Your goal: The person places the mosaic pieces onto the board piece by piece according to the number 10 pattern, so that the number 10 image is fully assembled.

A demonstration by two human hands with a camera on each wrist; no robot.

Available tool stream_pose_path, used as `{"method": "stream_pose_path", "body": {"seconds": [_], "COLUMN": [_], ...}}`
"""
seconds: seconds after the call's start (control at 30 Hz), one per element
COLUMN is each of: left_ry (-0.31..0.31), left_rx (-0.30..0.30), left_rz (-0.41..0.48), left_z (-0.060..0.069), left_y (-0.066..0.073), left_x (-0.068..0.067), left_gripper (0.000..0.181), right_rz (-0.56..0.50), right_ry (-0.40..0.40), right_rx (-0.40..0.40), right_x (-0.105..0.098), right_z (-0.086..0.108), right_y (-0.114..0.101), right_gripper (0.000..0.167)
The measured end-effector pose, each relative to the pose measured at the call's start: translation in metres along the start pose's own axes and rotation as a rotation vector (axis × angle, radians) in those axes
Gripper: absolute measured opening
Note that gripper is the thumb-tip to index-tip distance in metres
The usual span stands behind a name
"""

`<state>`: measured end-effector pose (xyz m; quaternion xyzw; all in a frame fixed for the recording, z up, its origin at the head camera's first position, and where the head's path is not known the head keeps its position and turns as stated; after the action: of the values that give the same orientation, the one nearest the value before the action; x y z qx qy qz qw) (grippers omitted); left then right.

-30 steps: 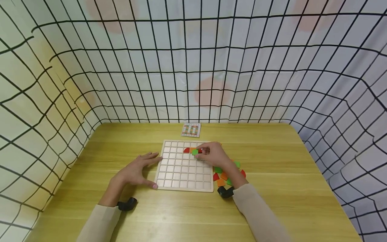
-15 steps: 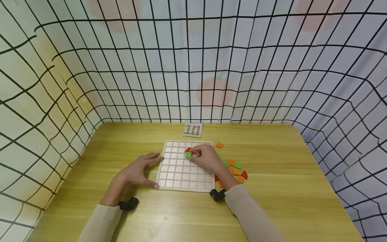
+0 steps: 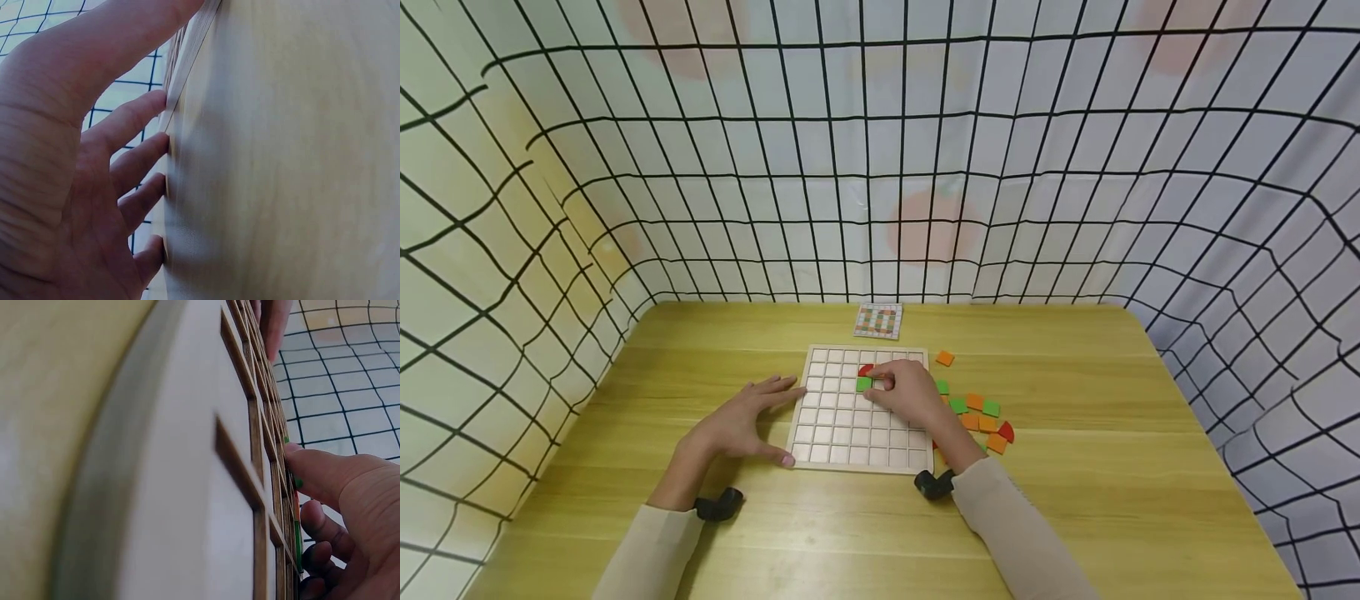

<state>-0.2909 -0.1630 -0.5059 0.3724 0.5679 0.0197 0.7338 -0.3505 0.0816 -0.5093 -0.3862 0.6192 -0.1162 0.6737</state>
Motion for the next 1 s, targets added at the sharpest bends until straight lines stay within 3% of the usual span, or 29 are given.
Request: {"method": "stream_pose_path", "body": {"seconds": [0.5,0.83,1.0], "left_ry": [0.001,-0.005,-0.014], "left_rx": [-0.004,-0.013,-0.026], "left_rz": [-0.002,0.006,-0.001], "left_z": [0.000,0.001,0.000], "left_y": [-0.001,-0.002,-0.004], "left_x": [0.000,0.001,0.002], "left_gripper": [0.112,0.113,0.114], "right_rz": [-0.067,-0.010,0.044], "right_ry": [-0.006,0.076,0.105], "right_rx": [0.033,0.065,0.136], "right_x": [-0.010,-0.047,-0.069], "right_z": [0.006,0.010,0.015], "right_y": [0.008,0.039,0.061], "right_gripper": [0.033,0.033,0.036]}}
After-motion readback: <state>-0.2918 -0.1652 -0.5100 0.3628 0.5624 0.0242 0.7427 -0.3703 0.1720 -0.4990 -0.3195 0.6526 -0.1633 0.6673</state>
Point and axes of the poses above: each hand's wrist, its own z-axis away from the middle knuckle, its own x-axis out of the palm, y = z × x, the point moved 9 cm from there along -z, towards the middle knuckle, and after that the axes turned 4 degrees about z, right-handed, at the moved point
